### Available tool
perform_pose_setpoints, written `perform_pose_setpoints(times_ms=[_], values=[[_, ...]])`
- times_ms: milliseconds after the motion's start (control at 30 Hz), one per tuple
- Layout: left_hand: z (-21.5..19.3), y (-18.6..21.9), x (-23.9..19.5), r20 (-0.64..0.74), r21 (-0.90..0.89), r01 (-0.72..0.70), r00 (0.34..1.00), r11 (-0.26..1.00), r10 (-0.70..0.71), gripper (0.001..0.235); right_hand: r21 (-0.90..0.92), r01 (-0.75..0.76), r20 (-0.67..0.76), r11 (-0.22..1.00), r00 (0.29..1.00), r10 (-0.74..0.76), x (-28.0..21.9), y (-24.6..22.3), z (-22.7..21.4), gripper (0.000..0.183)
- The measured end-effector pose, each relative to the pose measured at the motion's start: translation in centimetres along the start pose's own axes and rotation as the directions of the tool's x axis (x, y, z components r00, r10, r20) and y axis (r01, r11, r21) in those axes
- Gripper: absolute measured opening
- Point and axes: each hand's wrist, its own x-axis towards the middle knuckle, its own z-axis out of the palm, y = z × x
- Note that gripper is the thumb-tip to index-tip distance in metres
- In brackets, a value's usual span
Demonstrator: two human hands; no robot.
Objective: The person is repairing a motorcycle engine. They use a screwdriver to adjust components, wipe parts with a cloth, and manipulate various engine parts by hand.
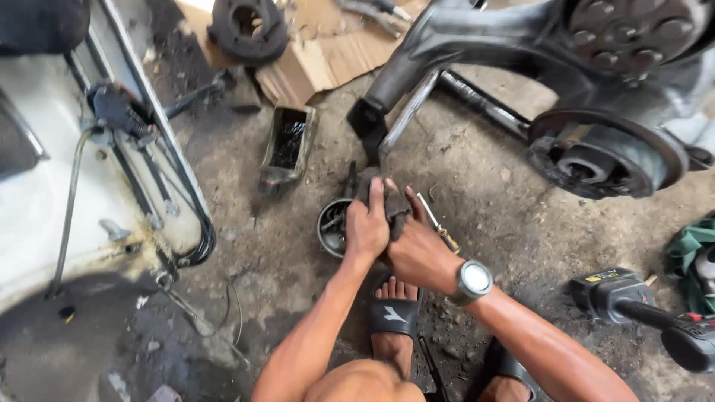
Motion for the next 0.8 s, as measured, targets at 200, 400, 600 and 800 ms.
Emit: perform_pose_setpoints(times_ms=[200, 400, 600, 800], values=[[-2.3, -0.4, -0.1, 0.047, -0.001, 0.065, 0.997, 0.998, -0.065, 0.083, 0.227, -0.071, 0.139, 0.971, 0.99, 0.04, 0.6, -0.9, -1.1, 0.037], [-2.3, -3.1, 0.8, 0.085, -0.24, 0.144, 0.988, 0.96, -0.127, 0.077, 0.827, -0.169, 0.113, 0.537, 0.984, 0.137, 3.2, -0.6, -6.6, 0.052], [1.4, -0.2, -1.8, 0.067, -0.67, 0.172, 0.983, 0.722, -0.173, 0.071, 0.729, -0.644, 0.403, 0.231, 0.677, 0.616, 4.4, -5.7, -5.4, 0.059], [-1.6, -9.9, 1.3, 0.03, 0.382, -0.474, 0.864, 0.793, 0.502, 0.072, 0.977, -0.193, 0.214, -0.095, 0.918, 0.333, 2.6, -3.5, -2.1, 0.075]])
